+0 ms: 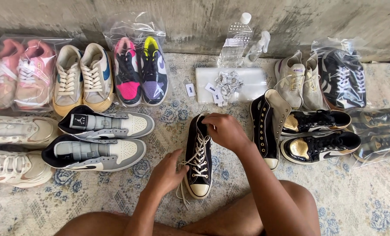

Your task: The person laces a black high-top sneaker by hand, threading the laces through the eyelets and turning the shoe over. They finish by pulling the laces tight and tying them into a bow.

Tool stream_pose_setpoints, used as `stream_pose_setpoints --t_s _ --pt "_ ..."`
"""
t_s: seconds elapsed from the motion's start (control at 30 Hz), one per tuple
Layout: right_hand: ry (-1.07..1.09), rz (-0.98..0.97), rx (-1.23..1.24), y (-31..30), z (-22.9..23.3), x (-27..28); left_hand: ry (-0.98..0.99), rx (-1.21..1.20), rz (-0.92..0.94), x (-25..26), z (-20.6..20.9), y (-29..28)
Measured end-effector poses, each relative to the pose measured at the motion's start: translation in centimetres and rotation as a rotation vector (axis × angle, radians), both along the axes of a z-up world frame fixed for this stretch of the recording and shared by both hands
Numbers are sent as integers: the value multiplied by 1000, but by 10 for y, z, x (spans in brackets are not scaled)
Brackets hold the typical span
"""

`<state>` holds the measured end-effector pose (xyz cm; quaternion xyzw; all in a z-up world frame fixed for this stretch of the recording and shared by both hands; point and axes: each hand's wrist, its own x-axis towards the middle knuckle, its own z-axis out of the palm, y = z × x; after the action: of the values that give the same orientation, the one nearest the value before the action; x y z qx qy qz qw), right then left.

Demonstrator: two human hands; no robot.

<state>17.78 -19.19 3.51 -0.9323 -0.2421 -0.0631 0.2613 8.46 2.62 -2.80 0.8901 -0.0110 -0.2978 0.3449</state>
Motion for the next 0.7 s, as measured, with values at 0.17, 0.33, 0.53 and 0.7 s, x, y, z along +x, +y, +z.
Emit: stream_pose_setpoints --t_s 0.17,0.33,0.53,0.7 --pt "310 -20 -469 -2 -69 43 -136 -105 33 6 -30 11" --pt "400 -36 -532 6 -64 53 -193 -296 84 11 5 -19" --pt "459 104 -348 9 -17 41 -405 -3 31 -1 -54 -63" --pt "480 175 -243 2 -11 40 -589 245 47 -6 -88 -74"
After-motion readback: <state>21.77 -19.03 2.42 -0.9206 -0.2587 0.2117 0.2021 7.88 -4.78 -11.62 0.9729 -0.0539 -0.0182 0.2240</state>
